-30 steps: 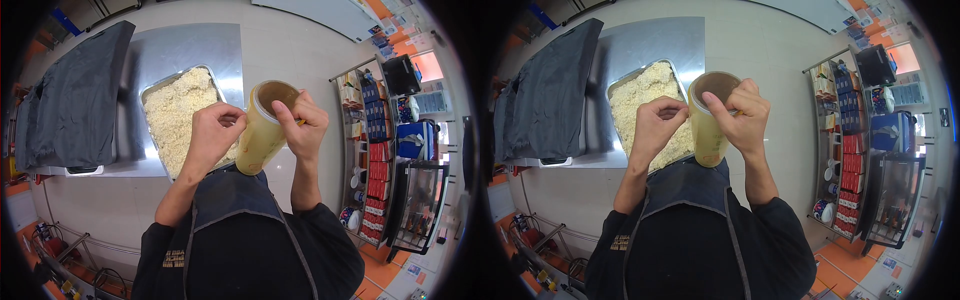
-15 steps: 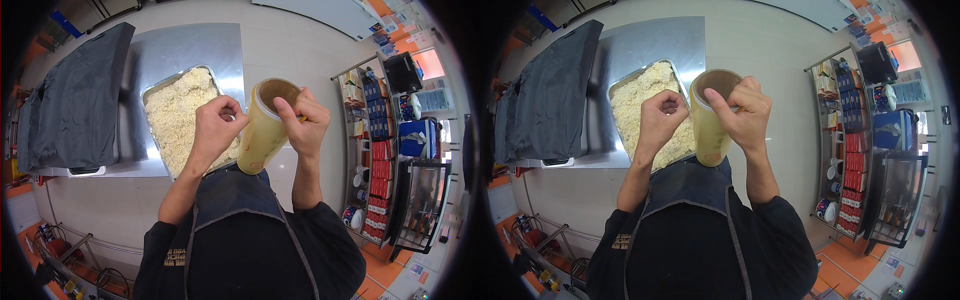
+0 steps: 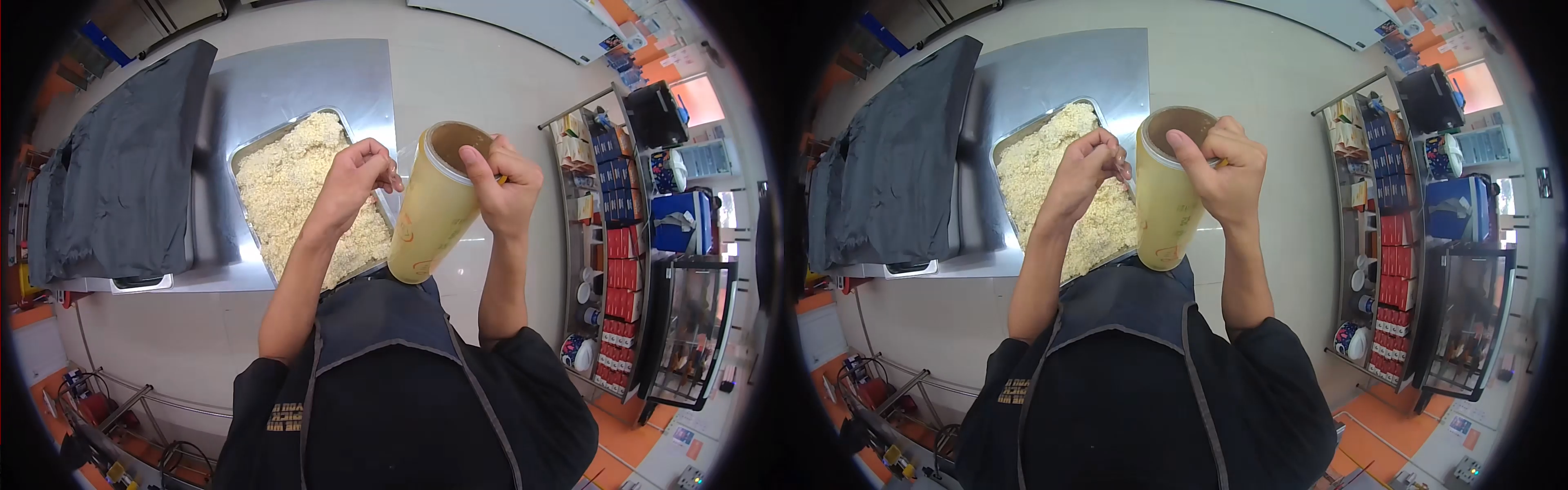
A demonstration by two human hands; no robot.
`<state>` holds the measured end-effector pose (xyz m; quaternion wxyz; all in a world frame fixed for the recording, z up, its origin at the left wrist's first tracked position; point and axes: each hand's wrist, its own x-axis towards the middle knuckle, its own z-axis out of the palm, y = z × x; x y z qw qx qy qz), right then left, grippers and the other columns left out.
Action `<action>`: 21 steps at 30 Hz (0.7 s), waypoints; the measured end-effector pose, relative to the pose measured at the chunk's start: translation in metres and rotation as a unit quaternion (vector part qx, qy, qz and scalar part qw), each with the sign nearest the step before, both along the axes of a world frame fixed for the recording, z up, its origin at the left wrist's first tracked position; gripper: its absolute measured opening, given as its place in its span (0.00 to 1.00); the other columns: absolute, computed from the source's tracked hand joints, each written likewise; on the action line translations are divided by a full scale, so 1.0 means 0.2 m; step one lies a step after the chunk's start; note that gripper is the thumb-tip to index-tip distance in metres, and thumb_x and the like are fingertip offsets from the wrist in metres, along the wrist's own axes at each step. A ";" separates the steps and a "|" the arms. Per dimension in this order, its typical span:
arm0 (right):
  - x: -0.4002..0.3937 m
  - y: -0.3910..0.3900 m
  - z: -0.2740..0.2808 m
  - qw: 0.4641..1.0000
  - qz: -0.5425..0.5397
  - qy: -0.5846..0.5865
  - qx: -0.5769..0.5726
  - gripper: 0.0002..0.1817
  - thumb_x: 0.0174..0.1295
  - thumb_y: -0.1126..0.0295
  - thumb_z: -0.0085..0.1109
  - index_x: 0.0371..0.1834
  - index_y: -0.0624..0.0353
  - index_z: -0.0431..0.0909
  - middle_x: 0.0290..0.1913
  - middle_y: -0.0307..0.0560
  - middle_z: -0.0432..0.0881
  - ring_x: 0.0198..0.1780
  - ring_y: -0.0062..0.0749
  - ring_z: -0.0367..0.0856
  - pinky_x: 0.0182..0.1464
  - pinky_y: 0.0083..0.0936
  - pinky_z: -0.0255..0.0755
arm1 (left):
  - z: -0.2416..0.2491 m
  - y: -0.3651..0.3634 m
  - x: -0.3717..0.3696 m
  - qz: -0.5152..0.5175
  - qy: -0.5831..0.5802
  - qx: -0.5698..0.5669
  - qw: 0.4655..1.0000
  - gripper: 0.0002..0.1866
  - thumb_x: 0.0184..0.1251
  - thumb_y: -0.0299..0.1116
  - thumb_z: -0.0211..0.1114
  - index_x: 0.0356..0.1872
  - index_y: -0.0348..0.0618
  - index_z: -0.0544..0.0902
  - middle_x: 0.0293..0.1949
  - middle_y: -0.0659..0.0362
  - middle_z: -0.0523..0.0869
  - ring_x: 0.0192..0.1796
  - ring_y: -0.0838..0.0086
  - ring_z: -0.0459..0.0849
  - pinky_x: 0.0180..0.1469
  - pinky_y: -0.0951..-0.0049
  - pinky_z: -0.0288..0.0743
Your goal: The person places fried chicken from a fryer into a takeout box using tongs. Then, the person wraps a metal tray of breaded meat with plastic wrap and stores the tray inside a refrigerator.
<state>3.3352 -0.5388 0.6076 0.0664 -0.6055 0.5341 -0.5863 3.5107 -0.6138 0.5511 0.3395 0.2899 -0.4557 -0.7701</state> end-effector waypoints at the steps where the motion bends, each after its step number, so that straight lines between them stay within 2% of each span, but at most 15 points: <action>1: -0.01 -0.01 0.00 1.000 0.005 -0.002 -0.004 0.21 0.46 0.76 0.68 0.07 0.62 0.63 0.11 0.35 0.59 0.19 0.22 0.54 0.22 0.22 0.48 | 0.00 -0.01 -0.01 0.002 0.016 0.020 1.000 0.05 0.63 0.26 0.49 0.28 0.40 0.71 0.22 0.63 0.75 0.26 0.78 0.76 0.31 0.77 0.70; 4: -0.07 0.00 -0.01 0.999 0.039 -0.014 0.017 0.21 0.47 0.77 0.66 0.07 0.62 0.61 0.11 0.35 0.57 0.19 0.21 0.53 0.25 0.21 0.54 | -0.01 -0.06 -0.02 -0.014 0.014 0.017 1.000 0.05 0.63 0.27 0.50 0.28 0.40 0.70 0.20 0.65 0.72 0.23 0.80 0.71 0.28 0.79 0.65; 7: -0.14 -0.01 -0.04 0.994 0.102 -0.036 -0.012 0.21 0.49 0.79 0.63 0.08 0.62 0.59 0.12 0.35 0.56 0.20 0.20 0.51 0.34 0.23 0.61 | 0.00 -0.11 -0.03 -0.051 -0.009 -0.028 0.998 0.04 0.64 0.28 0.48 0.29 0.43 0.69 0.20 0.67 0.68 0.23 0.82 0.68 0.27 0.81 0.61; 8: -0.17 -0.01 -0.04 0.992 0.114 -0.048 -0.011 0.21 0.49 0.79 0.62 0.08 0.62 0.59 0.12 0.35 0.55 0.20 0.20 0.51 0.37 0.25 0.62 | 0.02 -0.12 -0.04 -0.067 -0.016 -0.044 0.997 0.04 0.64 0.29 0.47 0.30 0.45 0.69 0.20 0.68 0.67 0.23 0.82 0.67 0.27 0.82 0.60; 11: -0.23 0.01 -0.05 0.985 0.142 -0.095 -0.012 0.20 0.51 0.80 0.58 0.09 0.63 0.56 0.12 0.35 0.54 0.20 0.21 0.51 0.47 0.34 0.64 | 0.08 -0.11 -0.07 -0.103 -0.060 -0.092 0.989 0.04 0.63 0.29 0.53 0.37 0.42 0.74 0.18 0.70 0.65 0.23 0.85 0.65 0.25 0.83 0.59; 14: -0.30 0.07 -0.05 0.983 0.153 -0.093 -0.029 0.20 0.51 0.79 0.57 0.09 0.63 0.56 0.12 0.35 0.54 0.20 0.23 0.52 0.48 0.36 0.64 | 0.12 -0.06 -0.09 -0.171 -0.117 -0.199 0.958 0.09 0.60 0.32 0.62 0.39 0.41 0.77 0.18 0.69 0.66 0.21 0.85 0.61 0.24 0.80 0.57; 17: -0.28 0.13 0.07 0.982 0.161 -0.070 -0.070 0.21 0.50 0.77 0.58 0.08 0.62 0.57 0.11 0.35 0.54 0.19 0.25 0.54 0.48 0.41 0.64 | 0.17 -0.04 -0.13 -0.188 -0.170 -0.282 0.925 0.09 0.57 0.31 0.65 0.38 0.42 0.82 0.17 0.66 0.65 0.21 0.83 0.60 0.23 0.78 0.56; 20: -0.27 0.15 0.17 0.980 0.166 -0.028 -0.107 0.20 0.49 0.74 0.60 0.07 0.62 0.59 0.10 0.36 0.55 0.19 0.26 0.55 0.47 0.46 0.63 | 0.18 -0.04 -0.16 -0.137 -0.118 -0.351 0.919 0.07 0.57 0.32 0.65 0.34 0.42 0.85 0.17 0.62 0.66 0.21 0.81 0.61 0.24 0.76 0.58; 21: -0.28 0.16 0.21 0.979 0.169 -0.011 -0.115 0.20 0.49 0.74 0.60 0.07 0.63 0.59 0.10 0.36 0.56 0.19 0.26 0.55 0.46 0.46 0.63 | 0.17 -0.05 -0.17 -0.116 -0.131 -0.343 0.923 0.06 0.58 0.33 0.65 0.33 0.43 0.85 0.17 0.62 0.68 0.22 0.79 0.63 0.25 0.76 0.60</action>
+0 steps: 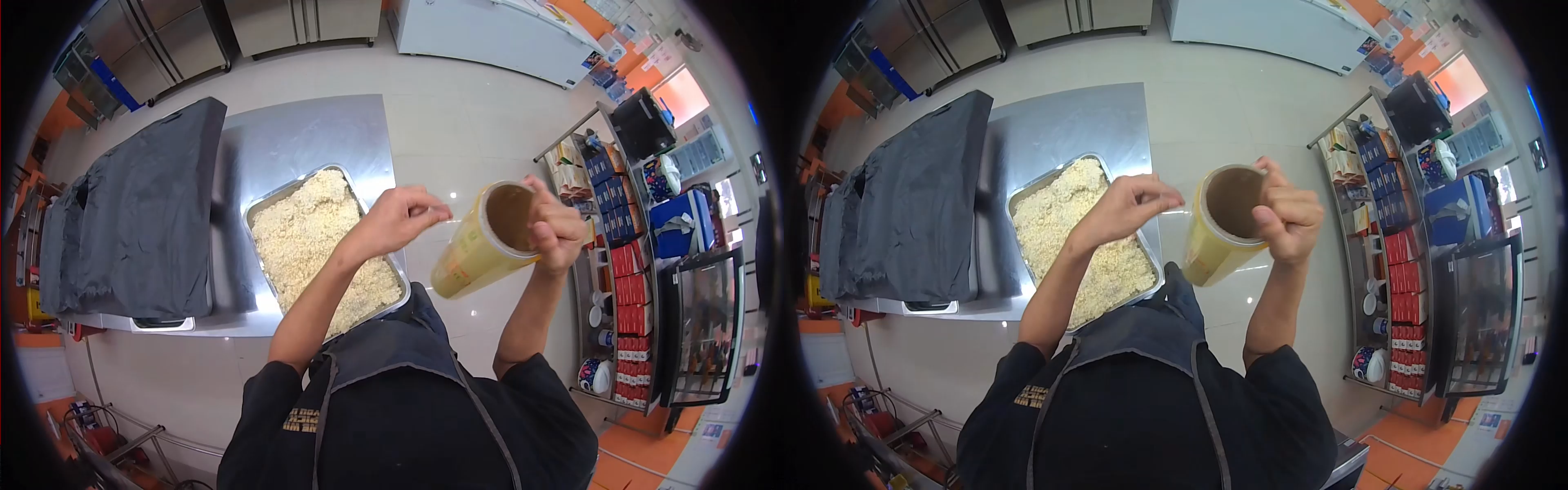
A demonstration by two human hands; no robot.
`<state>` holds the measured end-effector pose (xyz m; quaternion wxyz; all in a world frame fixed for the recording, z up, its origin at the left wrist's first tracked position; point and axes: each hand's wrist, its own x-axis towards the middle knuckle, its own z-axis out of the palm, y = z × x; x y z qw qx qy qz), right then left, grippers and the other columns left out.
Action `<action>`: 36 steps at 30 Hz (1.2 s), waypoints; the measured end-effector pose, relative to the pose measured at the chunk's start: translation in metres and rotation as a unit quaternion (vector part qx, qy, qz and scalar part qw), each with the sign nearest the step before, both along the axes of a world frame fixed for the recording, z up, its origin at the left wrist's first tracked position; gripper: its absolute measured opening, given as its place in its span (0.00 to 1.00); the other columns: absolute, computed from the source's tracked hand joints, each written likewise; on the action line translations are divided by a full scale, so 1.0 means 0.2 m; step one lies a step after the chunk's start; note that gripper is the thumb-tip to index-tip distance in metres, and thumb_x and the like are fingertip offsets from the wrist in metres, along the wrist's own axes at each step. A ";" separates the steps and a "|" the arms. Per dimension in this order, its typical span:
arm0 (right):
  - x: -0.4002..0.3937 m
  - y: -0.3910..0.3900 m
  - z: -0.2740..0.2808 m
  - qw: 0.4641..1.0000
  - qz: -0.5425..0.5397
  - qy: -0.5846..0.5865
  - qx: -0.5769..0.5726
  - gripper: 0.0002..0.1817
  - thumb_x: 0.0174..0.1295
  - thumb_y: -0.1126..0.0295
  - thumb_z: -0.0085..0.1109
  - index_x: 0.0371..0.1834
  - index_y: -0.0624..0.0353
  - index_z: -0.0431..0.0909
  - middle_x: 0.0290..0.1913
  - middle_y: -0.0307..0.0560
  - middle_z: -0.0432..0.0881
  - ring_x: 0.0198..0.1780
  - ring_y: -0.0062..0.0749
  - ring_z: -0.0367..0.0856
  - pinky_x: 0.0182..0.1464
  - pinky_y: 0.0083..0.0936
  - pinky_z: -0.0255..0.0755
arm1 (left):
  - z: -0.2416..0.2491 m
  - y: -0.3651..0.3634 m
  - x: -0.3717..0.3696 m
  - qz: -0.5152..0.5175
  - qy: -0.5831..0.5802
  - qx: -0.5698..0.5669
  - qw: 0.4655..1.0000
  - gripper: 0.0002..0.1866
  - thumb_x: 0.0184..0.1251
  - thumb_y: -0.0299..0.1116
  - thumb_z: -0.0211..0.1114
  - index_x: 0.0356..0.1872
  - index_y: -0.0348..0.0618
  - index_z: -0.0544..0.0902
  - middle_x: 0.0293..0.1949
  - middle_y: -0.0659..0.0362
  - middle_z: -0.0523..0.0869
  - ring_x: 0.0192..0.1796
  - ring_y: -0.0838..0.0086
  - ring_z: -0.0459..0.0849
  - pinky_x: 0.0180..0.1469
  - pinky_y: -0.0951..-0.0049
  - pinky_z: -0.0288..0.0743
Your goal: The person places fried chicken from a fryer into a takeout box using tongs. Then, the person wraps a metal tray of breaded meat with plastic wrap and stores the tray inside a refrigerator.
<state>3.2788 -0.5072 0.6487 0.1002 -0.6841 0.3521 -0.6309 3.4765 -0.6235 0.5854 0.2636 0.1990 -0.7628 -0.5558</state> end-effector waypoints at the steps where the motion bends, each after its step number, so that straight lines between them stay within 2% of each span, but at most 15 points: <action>1: 0.00 0.00 0.03 1.000 0.001 0.016 -0.012 0.20 0.49 0.73 0.60 0.07 0.63 0.59 0.10 0.36 0.56 0.18 0.26 0.55 0.46 0.47 0.63 | 0.01 -0.01 0.00 0.024 0.015 -0.019 0.999 0.06 0.59 0.31 0.64 0.34 0.43 0.85 0.19 0.63 0.69 0.22 0.80 0.63 0.26 0.78 0.60; 3: 0.01 -0.02 0.08 0.999 0.012 0.023 -0.033 0.22 0.52 0.68 0.59 0.07 0.63 0.60 0.09 0.37 0.57 0.18 0.26 0.57 0.46 0.47 0.62 | 0.04 -0.02 -0.02 0.067 0.047 -0.059 0.995 0.05 0.60 0.29 0.63 0.35 0.42 0.85 0.21 0.65 0.73 0.23 0.82 0.64 0.28 0.80 0.60; 4: 0.01 -0.03 0.10 0.999 0.021 0.020 -0.042 0.23 0.53 0.67 0.59 0.07 0.63 0.60 0.09 0.37 0.57 0.18 0.26 0.57 0.46 0.47 0.62 | 0.04 -0.03 -0.02 0.073 0.074 -0.075 0.992 0.07 0.62 0.30 0.61 0.35 0.40 0.84 0.22 0.64 0.75 0.29 0.82 0.73 0.33 0.81 0.66; 7: -0.01 -0.07 0.13 0.998 0.029 0.015 -0.054 0.25 0.56 0.64 0.57 0.07 0.63 0.60 0.09 0.37 0.59 0.18 0.27 0.58 0.47 0.46 0.62 | 0.03 -0.04 -0.05 0.077 0.158 0.083 0.981 0.10 0.65 0.32 0.59 0.36 0.36 0.83 0.24 0.63 0.77 0.36 0.80 0.79 0.41 0.79 0.72; 11: -0.01 -0.10 0.13 0.998 0.033 0.013 -0.053 0.25 0.56 0.62 0.56 0.06 0.61 0.60 0.09 0.37 0.60 0.18 0.27 0.59 0.47 0.46 0.62 | 0.11 -0.03 -0.04 0.084 0.192 0.232 0.950 0.10 0.68 0.33 0.56 0.38 0.35 0.80 0.23 0.61 0.76 0.23 0.78 0.81 0.27 0.80 0.75; 14: 0.02 -0.15 0.11 0.997 0.035 0.009 -0.062 0.27 0.56 0.60 0.57 0.06 0.61 0.60 0.09 0.36 0.59 0.18 0.27 0.59 0.47 0.46 0.63 | 0.12 -0.07 -0.03 0.140 0.189 0.188 0.954 0.10 0.68 0.33 0.55 0.37 0.35 0.79 0.21 0.62 0.75 0.17 0.79 0.78 0.17 0.82 0.70; 19: 0.10 -0.30 0.10 0.995 0.038 0.050 -0.082 0.33 0.52 0.45 0.62 0.06 0.59 0.60 0.10 0.36 0.59 0.19 0.27 0.60 0.48 0.46 0.64 | 0.20 -0.25 0.05 0.192 0.158 0.073 0.966 0.10 0.67 0.33 0.56 0.36 0.36 0.80 0.19 0.64 0.74 0.16 0.84 0.74 0.15 0.83 0.66; 20: 0.10 -0.34 0.10 0.995 0.032 0.065 -0.071 0.35 0.41 0.36 0.63 0.07 0.58 0.60 0.11 0.36 0.60 0.19 0.28 0.62 0.48 0.45 0.65 | 0.24 -0.29 0.08 0.202 0.153 0.047 0.966 0.10 0.67 0.33 0.56 0.36 0.36 0.80 0.19 0.65 0.74 0.16 0.84 0.74 0.15 0.84 0.66; 23: 0.15 -0.47 0.15 0.976 0.030 0.168 -0.134 0.36 0.35 0.33 0.63 0.08 0.57 0.62 0.12 0.36 0.62 0.19 0.29 0.63 0.48 0.42 0.65 | 0.36 -0.42 0.17 0.245 0.136 -0.060 0.958 0.10 0.67 0.33 0.56 0.38 0.37 0.81 0.19 0.66 0.74 0.16 0.87 0.72 0.16 0.85 0.65; 24: 0.17 -0.52 0.18 0.962 0.041 0.216 -0.161 0.34 0.28 0.35 0.67 0.11 0.56 0.64 0.16 0.37 0.65 0.22 0.32 0.66 0.49 0.42 0.66 | 0.41 -0.47 0.20 0.261 0.129 -0.100 0.951 0.10 0.66 0.33 0.57 0.38 0.38 0.81 0.19 0.66 0.73 0.17 0.87 0.72 0.17 0.85 0.64; 27: 0.27 -0.63 0.26 0.920 0.007 0.362 -0.152 0.28 0.31 0.45 0.72 0.15 0.56 0.69 0.19 0.39 0.69 0.27 0.33 0.71 0.54 0.44 0.65 | 0.51 -0.62 0.31 0.305 0.109 -0.241 0.915 0.09 0.66 0.33 0.58 0.39 0.39 0.82 0.18 0.66 0.72 0.17 0.88 0.70 0.18 0.84 0.63; 30: 0.34 -0.82 0.21 0.899 -0.005 0.426 -0.099 0.20 0.39 0.57 0.73 0.22 0.58 0.73 0.25 0.41 0.74 0.34 0.33 0.75 0.60 0.46 0.62 | 0.56 -0.77 0.44 0.334 0.070 -0.344 0.875 0.09 0.65 0.33 0.58 0.40 0.40 0.82 0.17 0.66 0.71 0.18 0.88 0.67 0.19 0.83 0.61; 33: 0.40 -1.05 0.06 0.937 0.012 0.349 -0.036 0.13 0.46 0.68 0.70 0.29 0.61 0.76 0.30 0.44 0.76 0.34 0.35 0.77 0.64 0.48 0.58 | 0.55 -0.96 0.57 0.351 0.037 -0.403 0.844 0.10 0.64 0.33 0.59 0.40 0.37 0.81 0.17 0.60 0.73 0.20 0.84 0.68 0.23 0.79 0.64; 35: 0.42 -1.24 -0.08 0.958 0.050 0.279 0.040 0.12 0.48 0.72 0.67 0.35 0.63 0.78 0.37 0.47 0.79 0.38 0.38 0.78 0.54 0.36 0.67 | 0.50 -1.11 0.64 0.359 0.028 -0.430 0.828 0.10 0.64 0.32 0.59 0.40 0.36 0.80 0.19 0.57 0.76 0.21 0.81 0.69 0.25 0.78 0.65; 36: 0.44 -1.32 -0.17 0.969 0.077 0.222 0.080 0.12 0.48 0.73 0.67 0.36 0.64 0.77 0.38 0.49 0.80 0.39 0.38 0.79 0.50 0.32 0.70 | 0.47 -1.17 0.67 0.357 0.007 -0.427 0.831 0.10 0.64 0.32 0.58 0.38 0.34 0.79 0.23 0.49 0.79 0.22 0.68 0.74 0.28 0.72 0.68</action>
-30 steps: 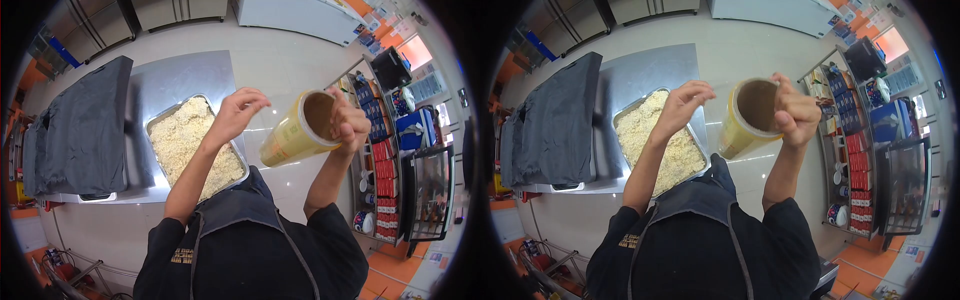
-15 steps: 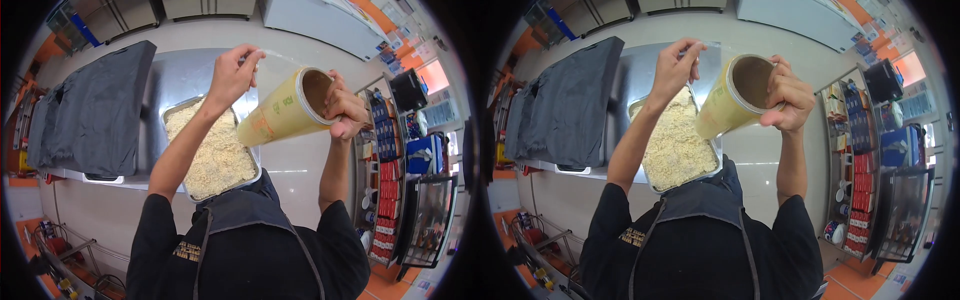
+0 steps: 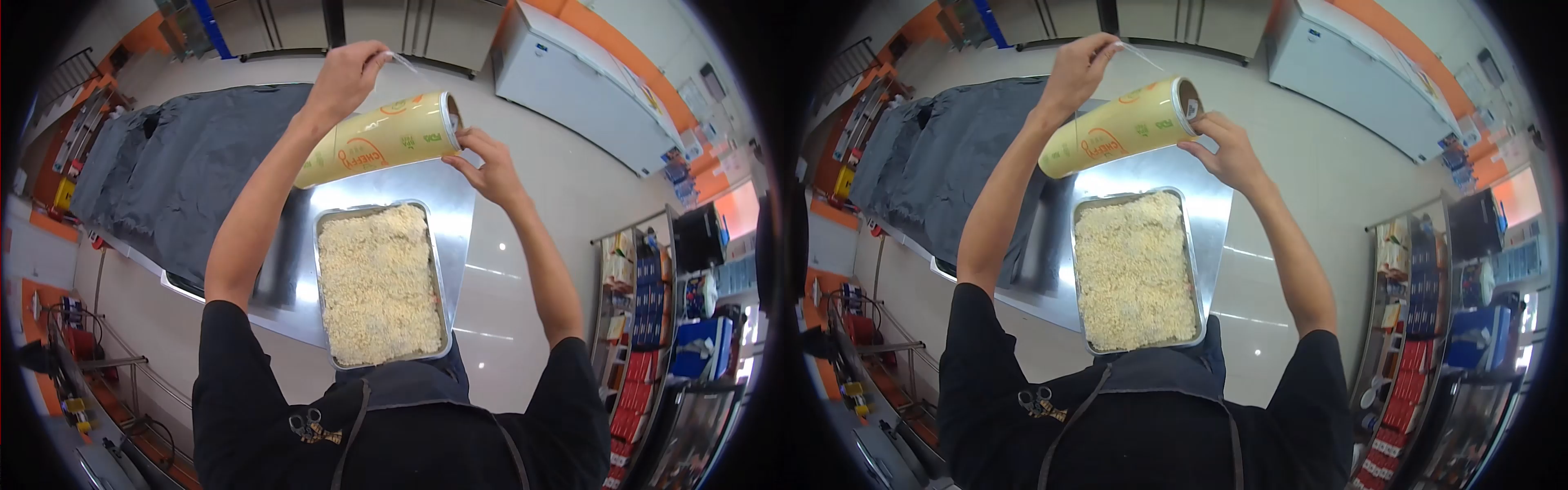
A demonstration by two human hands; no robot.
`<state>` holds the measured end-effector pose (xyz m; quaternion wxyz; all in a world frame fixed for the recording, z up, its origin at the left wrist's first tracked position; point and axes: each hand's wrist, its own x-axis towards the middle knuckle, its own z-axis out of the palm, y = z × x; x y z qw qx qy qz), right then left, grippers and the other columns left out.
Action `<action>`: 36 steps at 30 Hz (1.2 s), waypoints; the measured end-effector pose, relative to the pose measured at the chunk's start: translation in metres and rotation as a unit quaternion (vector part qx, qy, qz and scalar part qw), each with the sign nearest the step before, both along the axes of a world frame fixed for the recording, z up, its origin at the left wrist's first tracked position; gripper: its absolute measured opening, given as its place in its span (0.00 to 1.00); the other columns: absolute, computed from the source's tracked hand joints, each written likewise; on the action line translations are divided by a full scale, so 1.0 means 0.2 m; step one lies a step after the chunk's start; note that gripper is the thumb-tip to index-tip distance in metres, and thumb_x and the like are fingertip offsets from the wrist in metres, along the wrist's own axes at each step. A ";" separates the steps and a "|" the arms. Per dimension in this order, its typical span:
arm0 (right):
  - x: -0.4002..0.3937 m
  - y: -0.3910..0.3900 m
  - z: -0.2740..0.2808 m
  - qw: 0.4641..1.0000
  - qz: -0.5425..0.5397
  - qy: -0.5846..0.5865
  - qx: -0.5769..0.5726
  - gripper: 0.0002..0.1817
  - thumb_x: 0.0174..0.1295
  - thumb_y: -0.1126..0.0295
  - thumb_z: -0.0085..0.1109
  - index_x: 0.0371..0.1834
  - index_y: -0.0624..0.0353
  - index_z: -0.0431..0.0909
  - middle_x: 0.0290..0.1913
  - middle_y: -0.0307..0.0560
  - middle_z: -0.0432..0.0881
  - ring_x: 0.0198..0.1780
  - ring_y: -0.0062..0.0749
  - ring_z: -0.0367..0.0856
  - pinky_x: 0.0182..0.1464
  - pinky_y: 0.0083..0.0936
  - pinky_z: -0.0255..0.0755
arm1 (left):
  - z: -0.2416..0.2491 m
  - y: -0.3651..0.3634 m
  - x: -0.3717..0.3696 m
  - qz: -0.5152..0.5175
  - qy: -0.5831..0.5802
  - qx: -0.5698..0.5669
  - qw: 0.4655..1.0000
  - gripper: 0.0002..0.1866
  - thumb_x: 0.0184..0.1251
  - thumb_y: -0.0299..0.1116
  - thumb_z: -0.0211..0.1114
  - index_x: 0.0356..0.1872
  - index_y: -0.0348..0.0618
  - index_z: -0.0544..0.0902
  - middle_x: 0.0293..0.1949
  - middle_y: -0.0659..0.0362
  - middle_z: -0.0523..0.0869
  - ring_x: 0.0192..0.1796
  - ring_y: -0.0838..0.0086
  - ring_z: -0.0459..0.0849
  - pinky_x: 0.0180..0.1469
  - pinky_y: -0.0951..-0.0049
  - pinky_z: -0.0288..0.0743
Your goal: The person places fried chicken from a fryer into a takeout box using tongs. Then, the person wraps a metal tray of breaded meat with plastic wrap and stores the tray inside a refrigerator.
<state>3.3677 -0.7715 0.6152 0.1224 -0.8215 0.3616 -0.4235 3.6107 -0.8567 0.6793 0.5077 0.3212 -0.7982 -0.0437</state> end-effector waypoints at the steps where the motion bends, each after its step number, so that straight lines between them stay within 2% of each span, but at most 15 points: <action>1: 0.02 -0.08 -0.10 1.000 0.003 -0.004 0.014 0.13 0.49 0.72 0.67 0.36 0.64 0.77 0.38 0.50 0.80 0.39 0.40 0.79 0.48 0.31 0.71 | -0.05 -0.05 0.02 0.011 -0.019 0.015 1.000 0.10 0.64 0.32 0.58 0.36 0.34 0.79 0.26 0.48 0.79 0.26 0.62 0.76 0.31 0.68 0.69; 3: 0.06 -0.23 -0.29 0.999 0.006 -0.011 0.040 0.14 0.49 0.71 0.67 0.37 0.65 0.77 0.37 0.51 0.81 0.39 0.43 0.79 0.45 0.28 0.72 | -0.16 -0.15 0.06 0.031 -0.055 0.042 0.997 0.10 0.63 0.32 0.56 0.33 0.35 0.79 0.30 0.44 0.80 0.35 0.48 0.78 0.36 0.60 0.71; 6: 0.14 -0.36 -0.54 0.992 0.013 -0.022 0.123 0.14 0.49 0.72 0.67 0.37 0.66 0.77 0.37 0.54 0.81 0.39 0.43 0.80 0.46 0.29 0.71 | -0.39 -0.26 0.12 0.038 -0.074 0.059 0.995 0.09 0.63 0.30 0.57 0.35 0.34 0.79 0.29 0.43 0.80 0.32 0.47 0.77 0.34 0.63 0.71; 9: 0.18 -0.48 -0.84 0.987 0.021 -0.051 0.152 0.13 0.50 0.74 0.66 0.38 0.67 0.77 0.37 0.53 0.82 0.39 0.36 0.80 0.46 0.28 0.71 | -0.61 -0.29 0.17 0.045 -0.093 0.137 0.985 0.08 0.62 0.30 0.57 0.35 0.34 0.79 0.29 0.43 0.80 0.32 0.49 0.79 0.35 0.62 0.71; 10: 0.17 -0.48 -0.87 0.974 -0.006 -0.009 0.225 0.14 0.50 0.74 0.65 0.40 0.66 0.77 0.37 0.53 0.82 0.41 0.36 0.80 0.48 0.28 0.71 | -0.64 -0.30 0.16 0.042 -0.090 0.152 0.983 0.09 0.62 0.30 0.57 0.35 0.34 0.79 0.29 0.43 0.80 0.32 0.49 0.79 0.35 0.62 0.72; 13: 0.17 -0.50 -1.00 0.965 -0.017 0.003 0.262 0.14 0.50 0.75 0.63 0.41 0.65 0.77 0.37 0.54 0.82 0.42 0.37 0.81 0.49 0.29 0.71 | -0.75 -0.31 0.10 0.030 -0.092 0.192 0.977 0.09 0.62 0.30 0.57 0.35 0.34 0.80 0.29 0.43 0.81 0.32 0.50 0.79 0.36 0.62 0.72; 15: 0.14 -0.51 -1.05 0.965 -0.014 0.014 0.262 0.18 0.48 0.72 0.65 0.43 0.65 0.76 0.40 0.54 0.81 0.45 0.42 0.80 0.48 0.30 0.72 | -0.81 -0.31 0.05 0.020 -0.106 0.210 0.972 0.09 0.61 0.31 0.58 0.35 0.34 0.80 0.30 0.44 0.81 0.33 0.50 0.80 0.36 0.62 0.72; 18: 0.07 -0.50 -1.02 0.962 -0.046 0.048 0.266 0.25 0.44 0.64 0.68 0.45 0.67 0.75 0.42 0.55 0.81 0.47 0.46 0.79 0.50 0.33 0.72 | -0.87 -0.27 -0.04 -0.009 -0.166 0.228 0.959 0.09 0.61 0.31 0.58 0.35 0.34 0.81 0.29 0.44 0.81 0.34 0.50 0.79 0.37 0.62 0.72; 21: 0.11 -0.46 -0.87 0.978 -0.170 0.011 0.117 0.25 0.45 0.64 0.68 0.43 0.68 0.75 0.42 0.56 0.80 0.47 0.47 0.78 0.50 0.33 0.72 | -0.90 -0.22 -0.10 -0.021 -0.172 0.273 0.946 0.10 0.61 0.31 0.57 0.34 0.34 0.81 0.30 0.45 0.82 0.35 0.51 0.79 0.38 0.61 0.72; 24: 0.22 -0.48 -0.75 0.999 -0.052 0.002 0.015 0.22 0.47 0.64 0.68 0.42 0.66 0.76 0.40 0.55 0.81 0.44 0.48 0.79 0.47 0.33 0.73 | -0.88 -0.19 -0.14 -0.023 -0.166 0.260 0.951 0.09 0.61 0.31 0.57 0.34 0.35 0.81 0.30 0.45 0.82 0.34 0.51 0.79 0.37 0.60 0.72; 27: 0.26 -0.55 -0.73 0.981 -0.053 -0.043 0.183 0.17 0.49 0.67 0.66 0.40 0.63 0.77 0.35 0.54 0.82 0.39 0.48 0.80 0.43 0.31 0.73 | -0.90 -0.17 -0.19 -0.040 -0.082 0.233 0.968 0.10 0.62 0.32 0.57 0.33 0.35 0.81 0.30 0.46 0.82 0.33 0.52 0.79 0.36 0.60 0.71; 28: 0.25 -0.57 -0.73 0.983 -0.049 -0.032 0.173 0.12 0.50 0.69 0.65 0.36 0.62 0.78 0.31 0.52 0.82 0.35 0.45 0.82 0.39 0.29 0.74 | -0.89 -0.16 -0.19 -0.020 -0.094 0.234 0.967 0.10 0.59 0.34 0.61 0.34 0.35 0.80 0.27 0.49 0.82 0.30 0.53 0.80 0.35 0.61 0.72; 31: 0.20 -0.61 -0.73 0.982 -0.043 -0.020 0.182 0.10 0.50 0.69 0.65 0.31 0.64 0.79 0.29 0.52 0.82 0.34 0.41 0.82 0.39 0.28 0.74 | -0.87 -0.11 -0.17 0.010 -0.062 0.302 0.951 0.14 0.55 0.36 0.66 0.35 0.37 0.77 0.28 0.51 0.80 0.34 0.57 0.81 0.36 0.62 0.73; 34: 0.19 -0.60 -0.70 0.980 -0.055 -0.031 0.191 0.09 0.50 0.69 0.65 0.27 0.63 0.79 0.26 0.49 0.82 0.31 0.35 0.82 0.35 0.27 0.74 | -1.02 -0.01 -0.09 0.076 -0.062 0.194 0.976 0.17 0.51 0.38 0.69 0.35 0.39 0.75 0.30 0.51 0.78 0.38 0.60 0.80 0.38 0.62 0.72; 36: 0.22 -0.59 -0.69 0.977 -0.078 -0.034 0.194 0.09 0.50 0.69 0.66 0.26 0.63 0.79 0.25 0.48 0.82 0.29 0.34 0.82 0.34 0.26 0.73 | -1.18 0.06 -0.03 0.137 -0.123 0.184 0.965 0.15 0.51 0.36 0.68 0.34 0.38 0.75 0.33 0.52 0.78 0.39 0.58 0.79 0.39 0.59 0.72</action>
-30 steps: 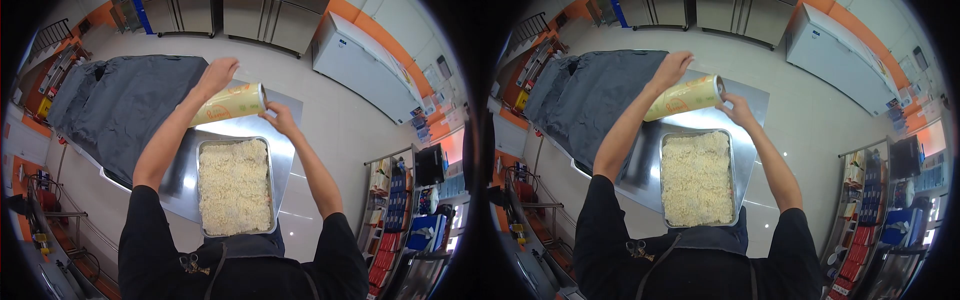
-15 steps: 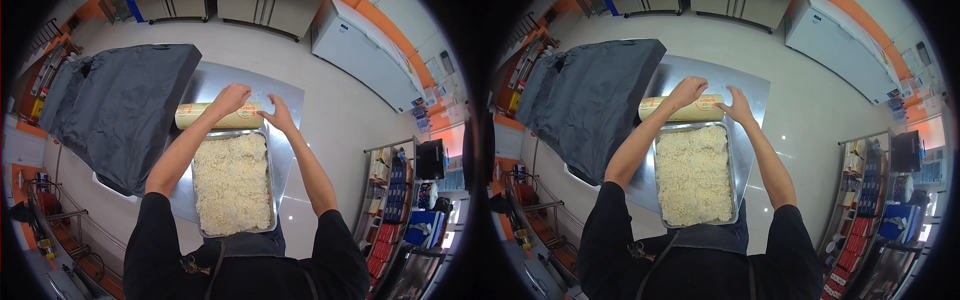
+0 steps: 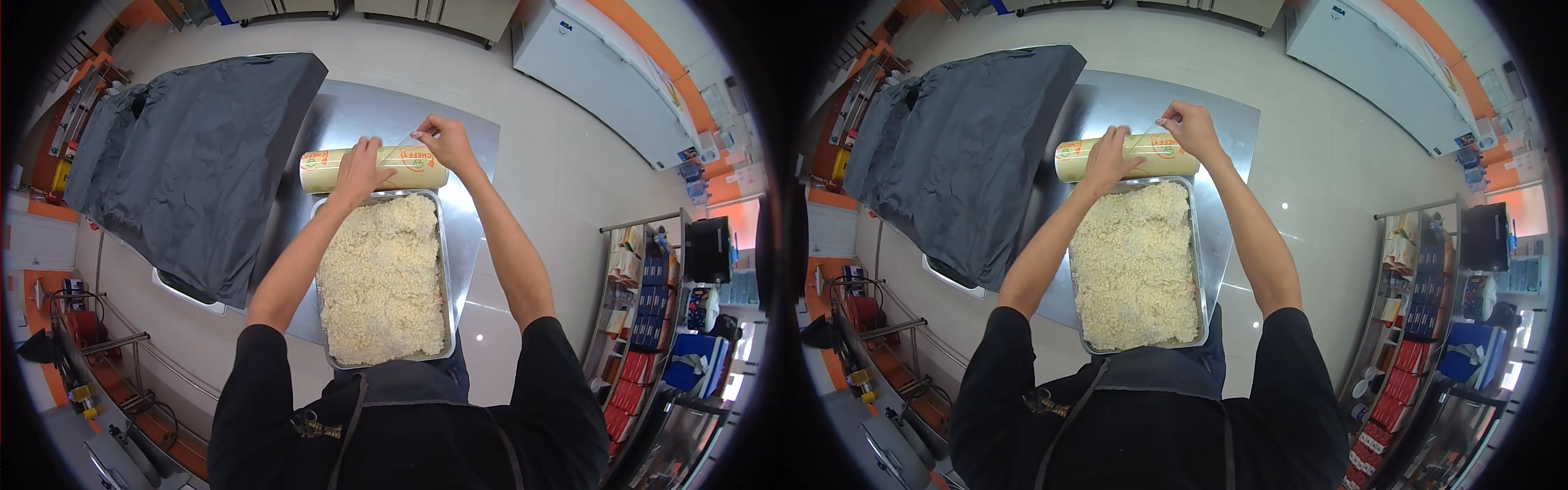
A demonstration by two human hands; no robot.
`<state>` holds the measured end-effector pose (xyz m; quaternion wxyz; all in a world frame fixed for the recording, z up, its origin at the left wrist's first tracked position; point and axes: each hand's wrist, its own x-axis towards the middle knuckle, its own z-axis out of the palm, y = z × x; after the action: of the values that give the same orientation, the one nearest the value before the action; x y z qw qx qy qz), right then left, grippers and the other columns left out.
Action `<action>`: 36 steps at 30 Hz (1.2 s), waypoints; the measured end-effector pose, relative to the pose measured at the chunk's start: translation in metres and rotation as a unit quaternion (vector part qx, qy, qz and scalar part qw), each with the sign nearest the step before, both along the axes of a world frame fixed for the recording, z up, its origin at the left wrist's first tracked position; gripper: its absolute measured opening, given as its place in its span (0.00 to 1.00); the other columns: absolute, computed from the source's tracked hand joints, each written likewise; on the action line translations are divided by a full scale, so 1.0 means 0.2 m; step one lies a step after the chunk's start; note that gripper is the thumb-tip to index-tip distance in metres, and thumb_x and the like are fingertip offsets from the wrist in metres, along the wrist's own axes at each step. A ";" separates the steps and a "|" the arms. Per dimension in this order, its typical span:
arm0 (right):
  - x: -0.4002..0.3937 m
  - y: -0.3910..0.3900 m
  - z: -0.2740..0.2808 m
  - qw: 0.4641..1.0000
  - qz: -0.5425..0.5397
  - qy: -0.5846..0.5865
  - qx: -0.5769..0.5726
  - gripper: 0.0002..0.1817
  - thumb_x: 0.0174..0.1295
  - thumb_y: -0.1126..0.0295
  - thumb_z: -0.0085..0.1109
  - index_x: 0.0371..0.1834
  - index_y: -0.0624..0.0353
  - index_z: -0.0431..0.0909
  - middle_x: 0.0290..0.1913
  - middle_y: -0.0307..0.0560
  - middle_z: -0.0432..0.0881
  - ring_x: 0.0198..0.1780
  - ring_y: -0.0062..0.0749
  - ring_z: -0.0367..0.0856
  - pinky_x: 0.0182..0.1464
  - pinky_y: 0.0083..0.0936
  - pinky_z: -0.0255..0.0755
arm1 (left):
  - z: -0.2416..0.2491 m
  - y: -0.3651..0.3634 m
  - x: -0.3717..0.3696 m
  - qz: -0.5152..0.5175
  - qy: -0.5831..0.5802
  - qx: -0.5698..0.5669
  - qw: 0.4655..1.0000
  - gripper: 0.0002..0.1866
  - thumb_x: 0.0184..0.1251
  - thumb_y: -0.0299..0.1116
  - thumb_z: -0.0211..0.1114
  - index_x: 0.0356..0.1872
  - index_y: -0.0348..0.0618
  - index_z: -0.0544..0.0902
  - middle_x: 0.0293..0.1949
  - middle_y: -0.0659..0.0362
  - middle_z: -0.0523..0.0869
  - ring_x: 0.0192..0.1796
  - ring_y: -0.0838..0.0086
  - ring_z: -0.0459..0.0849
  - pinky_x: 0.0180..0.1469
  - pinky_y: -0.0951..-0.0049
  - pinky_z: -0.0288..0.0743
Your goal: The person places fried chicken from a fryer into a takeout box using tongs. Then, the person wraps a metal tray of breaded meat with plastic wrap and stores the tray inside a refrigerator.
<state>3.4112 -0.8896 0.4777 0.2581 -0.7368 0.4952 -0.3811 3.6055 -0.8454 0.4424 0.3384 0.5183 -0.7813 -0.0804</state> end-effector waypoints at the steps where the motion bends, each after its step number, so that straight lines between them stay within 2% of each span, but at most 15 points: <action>1: 0.02 0.01 0.00 1.000 -0.012 -0.002 -0.001 0.09 0.50 0.68 0.66 0.26 0.63 0.79 0.24 0.48 0.82 0.29 0.33 0.81 0.33 0.26 0.73 | -0.07 0.02 0.02 0.024 -0.038 -0.004 0.999 0.14 0.51 0.36 0.68 0.33 0.38 0.75 0.35 0.52 0.78 0.40 0.58 0.78 0.40 0.58 0.72; 4: 0.04 -0.01 -0.01 0.999 -0.040 -0.014 -0.026 0.09 0.49 0.67 0.66 0.25 0.62 0.79 0.23 0.47 0.82 0.27 0.33 0.81 0.32 0.26 0.73 | -0.16 0.02 0.04 0.034 0.000 -0.042 0.999 0.11 0.54 0.33 0.65 0.32 0.38 0.75 0.31 0.51 0.78 0.36 0.57 0.77 0.39 0.58 0.72; 7: 0.02 -0.01 -0.02 0.997 -0.062 -0.019 -0.029 0.09 0.49 0.67 0.66 0.25 0.62 0.80 0.23 0.47 0.82 0.26 0.33 0.81 0.32 0.26 0.73 | -0.15 0.03 0.06 0.017 -0.027 -0.020 0.999 0.07 0.59 0.32 0.60 0.31 0.39 0.74 0.28 0.50 0.78 0.35 0.54 0.78 0.37 0.57 0.73; 13: 0.00 -0.02 -0.02 0.992 -0.124 -0.032 -0.013 0.10 0.49 0.66 0.66 0.25 0.62 0.79 0.23 0.48 0.81 0.26 0.34 0.81 0.31 0.27 0.73 | -0.10 0.05 0.01 0.098 0.023 0.035 0.994 0.11 0.66 0.34 0.53 0.29 0.36 0.72 0.26 0.44 0.79 0.30 0.48 0.80 0.34 0.52 0.72; 14: 0.00 -0.03 -0.04 0.990 -0.141 -0.027 -0.004 0.11 0.49 0.66 0.66 0.25 0.62 0.79 0.23 0.48 0.81 0.27 0.34 0.81 0.31 0.27 0.73 | -0.10 0.03 0.02 0.079 0.035 0.057 0.995 0.12 0.65 0.35 0.54 0.30 0.36 0.72 0.26 0.44 0.79 0.29 0.48 0.80 0.34 0.53 0.72; 17: -0.03 -0.08 -0.08 0.987 -0.154 -0.044 -0.009 0.09 0.52 0.70 0.66 0.27 0.65 0.78 0.24 0.45 0.82 0.23 0.23 0.79 0.25 0.19 0.72 | -0.03 -0.09 0.10 0.019 0.048 0.155 0.987 0.15 0.63 0.39 0.59 0.30 0.35 0.73 0.23 0.44 0.80 0.28 0.49 0.80 0.33 0.56 0.72; 19: -0.06 -0.08 -0.05 0.973 -0.167 -0.136 0.083 0.08 0.53 0.72 0.65 0.28 0.65 0.77 0.24 0.45 0.81 0.23 0.23 0.80 0.24 0.18 0.73 | 0.08 -0.16 0.13 -0.016 0.024 0.257 0.966 0.17 0.60 0.43 0.62 0.29 0.35 0.75 0.22 0.44 0.79 0.28 0.51 0.80 0.33 0.58 0.72; 20: -0.06 -0.08 -0.02 0.960 -0.172 -0.182 0.126 0.08 0.53 0.72 0.64 0.28 0.65 0.77 0.25 0.45 0.81 0.23 0.23 0.81 0.23 0.17 0.73 | 0.10 -0.15 0.13 -0.040 -0.023 0.217 0.975 0.20 0.54 0.46 0.66 0.28 0.35 0.76 0.22 0.45 0.79 0.27 0.53 0.80 0.34 0.61 0.72; 23: -0.07 -0.06 -0.05 0.960 -0.156 -0.193 0.127 0.07 0.54 0.74 0.64 0.28 0.66 0.76 0.26 0.46 0.81 0.26 0.24 0.83 0.25 0.18 0.76 | -0.02 -0.20 0.21 -0.079 -0.077 0.165 0.980 0.19 0.57 0.44 0.63 0.27 0.33 0.77 0.23 0.43 0.80 0.30 0.50 0.80 0.35 0.59 0.72; 26: -0.06 -0.04 -0.10 0.959 -0.167 -0.204 0.100 0.07 0.54 0.74 0.63 0.28 0.66 0.76 0.25 0.46 0.81 0.25 0.24 0.82 0.27 0.18 0.77 | -0.06 -0.14 0.23 0.052 -0.044 0.141 0.988 0.15 0.60 0.39 0.60 0.28 0.34 0.79 0.23 0.43 0.80 0.29 0.49 0.80 0.37 0.59 0.72; 29: -0.06 -0.06 -0.12 0.955 -0.174 -0.224 0.086 0.08 0.52 0.73 0.64 0.25 0.65 0.75 0.21 0.46 0.81 0.22 0.24 0.82 0.26 0.20 0.74 | -0.08 -0.08 0.20 0.124 -0.042 0.091 0.987 0.16 0.63 0.38 0.57 0.28 0.32 0.79 0.26 0.40 0.80 0.29 0.46 0.79 0.36 0.56 0.71; 32: -0.06 -0.09 -0.11 0.967 -0.156 -0.186 0.082 0.08 0.54 0.74 0.63 0.27 0.66 0.75 0.24 0.46 0.81 0.26 0.24 0.82 0.27 0.18 0.77 | -0.05 -0.10 0.21 0.145 -0.017 0.134 0.980 0.20 0.65 0.42 0.55 0.24 0.32 0.78 0.21 0.41 0.79 0.30 0.48 0.81 0.35 0.57 0.73; 35: -0.06 -0.11 -0.10 0.962 -0.164 -0.200 0.089 0.08 0.53 0.74 0.63 0.27 0.66 0.75 0.25 0.46 0.81 0.26 0.24 0.82 0.27 0.18 0.77 | -0.04 -0.14 0.23 0.120 0.107 0.312 0.936 0.24 0.64 0.46 0.56 0.19 0.32 0.77 0.17 0.44 0.78 0.26 0.56 0.82 0.32 0.60 0.73; 36: -0.06 -0.12 -0.10 0.959 -0.168 -0.208 0.092 0.08 0.53 0.74 0.63 0.27 0.66 0.75 0.25 0.46 0.81 0.26 0.24 0.82 0.27 0.18 0.77 | -0.03 -0.17 0.24 0.123 0.103 0.334 0.929 0.24 0.63 0.47 0.58 0.19 0.33 0.77 0.17 0.45 0.78 0.25 0.59 0.82 0.31 0.61 0.73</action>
<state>3.3986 -0.9146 0.4583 0.3538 -0.5207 0.5805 -0.5165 3.6535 -0.8802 0.4371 0.2314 0.6825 -0.6003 -0.3469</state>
